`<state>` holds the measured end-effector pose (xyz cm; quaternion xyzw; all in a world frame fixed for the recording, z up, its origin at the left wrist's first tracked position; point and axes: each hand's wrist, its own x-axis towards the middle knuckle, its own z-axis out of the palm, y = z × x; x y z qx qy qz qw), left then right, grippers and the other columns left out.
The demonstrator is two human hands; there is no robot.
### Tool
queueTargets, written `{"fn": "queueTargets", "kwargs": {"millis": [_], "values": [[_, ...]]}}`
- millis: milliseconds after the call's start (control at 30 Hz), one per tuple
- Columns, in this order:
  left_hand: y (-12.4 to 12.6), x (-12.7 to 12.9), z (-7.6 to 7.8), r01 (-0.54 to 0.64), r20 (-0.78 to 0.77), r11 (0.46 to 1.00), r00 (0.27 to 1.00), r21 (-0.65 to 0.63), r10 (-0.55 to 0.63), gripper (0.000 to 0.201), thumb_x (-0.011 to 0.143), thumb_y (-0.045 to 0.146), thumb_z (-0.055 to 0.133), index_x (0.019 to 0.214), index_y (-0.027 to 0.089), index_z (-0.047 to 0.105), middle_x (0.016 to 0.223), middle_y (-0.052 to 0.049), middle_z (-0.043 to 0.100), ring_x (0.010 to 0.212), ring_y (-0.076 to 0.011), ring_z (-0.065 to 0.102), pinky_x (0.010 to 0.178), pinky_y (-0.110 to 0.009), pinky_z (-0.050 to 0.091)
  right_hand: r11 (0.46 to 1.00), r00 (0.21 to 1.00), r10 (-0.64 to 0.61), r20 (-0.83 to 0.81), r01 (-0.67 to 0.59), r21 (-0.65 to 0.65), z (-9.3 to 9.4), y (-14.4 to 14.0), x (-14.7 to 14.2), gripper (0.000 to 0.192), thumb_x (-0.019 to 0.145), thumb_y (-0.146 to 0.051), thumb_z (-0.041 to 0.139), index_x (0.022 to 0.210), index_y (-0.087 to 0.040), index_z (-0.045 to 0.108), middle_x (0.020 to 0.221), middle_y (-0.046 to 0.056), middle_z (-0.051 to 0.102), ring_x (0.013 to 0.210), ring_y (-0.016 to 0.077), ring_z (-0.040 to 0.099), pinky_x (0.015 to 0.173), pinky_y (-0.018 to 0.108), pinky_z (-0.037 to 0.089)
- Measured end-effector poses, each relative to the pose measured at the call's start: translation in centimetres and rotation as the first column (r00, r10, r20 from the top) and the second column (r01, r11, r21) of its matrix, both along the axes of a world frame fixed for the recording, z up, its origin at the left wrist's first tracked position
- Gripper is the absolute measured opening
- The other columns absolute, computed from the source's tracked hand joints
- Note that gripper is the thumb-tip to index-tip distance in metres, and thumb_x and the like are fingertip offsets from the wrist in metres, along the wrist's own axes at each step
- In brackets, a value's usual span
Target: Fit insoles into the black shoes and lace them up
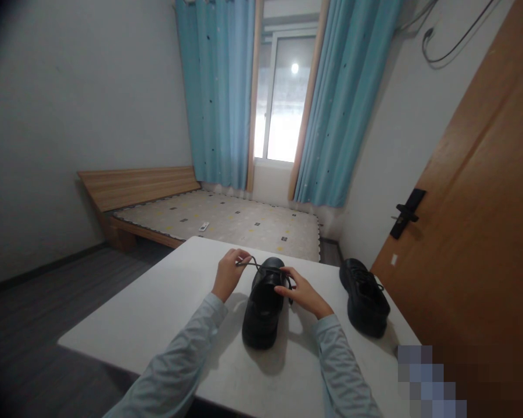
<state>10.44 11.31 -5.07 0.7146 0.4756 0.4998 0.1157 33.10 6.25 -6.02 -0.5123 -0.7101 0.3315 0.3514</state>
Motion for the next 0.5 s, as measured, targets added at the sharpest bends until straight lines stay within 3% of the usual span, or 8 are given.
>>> {"fn": "queueTargets", "kwargs": {"millis": [133, 333, 500], "values": [[-0.2, 0.0, 0.4, -0.016, 0.058, 0.998, 0.998, 0.056, 0.013, 0.007, 0.081, 0.024, 0.056, 0.079, 0.019, 0.060, 0.080, -0.001, 0.058, 0.070, -0.0123, 0.056, 0.068, -0.024, 0.043, 1.000, 0.999, 0.016, -0.051, -0.015, 0.008, 0.0, 0.1, 0.1, 0.057, 0.070, -0.050, 0.065, 0.118, -0.024, 0.050, 0.128, 0.009, 0.051, 0.120, 0.0275, 0.045, 0.090, 0.043, 0.046], [-0.3, -0.1, 0.5, -0.048, 0.124, 0.992, 0.992, 0.120, 0.033, 0.007, 0.083, 0.023, 0.054, 0.083, 0.019, 0.060, 0.082, -0.002, 0.059, 0.075, -0.0132, 0.057, 0.072, -0.024, 0.044, 0.994, 0.990, -0.062, -0.123, 0.073, 0.084, -0.4, 0.9, 0.0, 0.044, 0.086, -0.055, 0.038, 0.104, -0.022, 0.061, 0.109, 0.006, 0.062, 0.105, 0.0242, 0.055, 0.090, 0.041, 0.045], [-0.3, -0.2, 0.5, -0.096, 0.165, 0.984, 0.984, 0.153, 0.071, 0.009, 0.085, 0.024, 0.052, 0.087, 0.019, 0.059, 0.084, -0.003, 0.060, 0.080, -0.0146, 0.058, 0.076, -0.025, 0.045, 0.979, 0.988, -0.108, -0.110, 0.125, 0.161, -0.8, 1.3, -0.1, 0.036, 0.082, -0.049, 0.047, 0.096, -0.021, 0.063, 0.099, 0.006, 0.065, 0.096, 0.0238, 0.058, 0.088, 0.041, 0.045]]}}
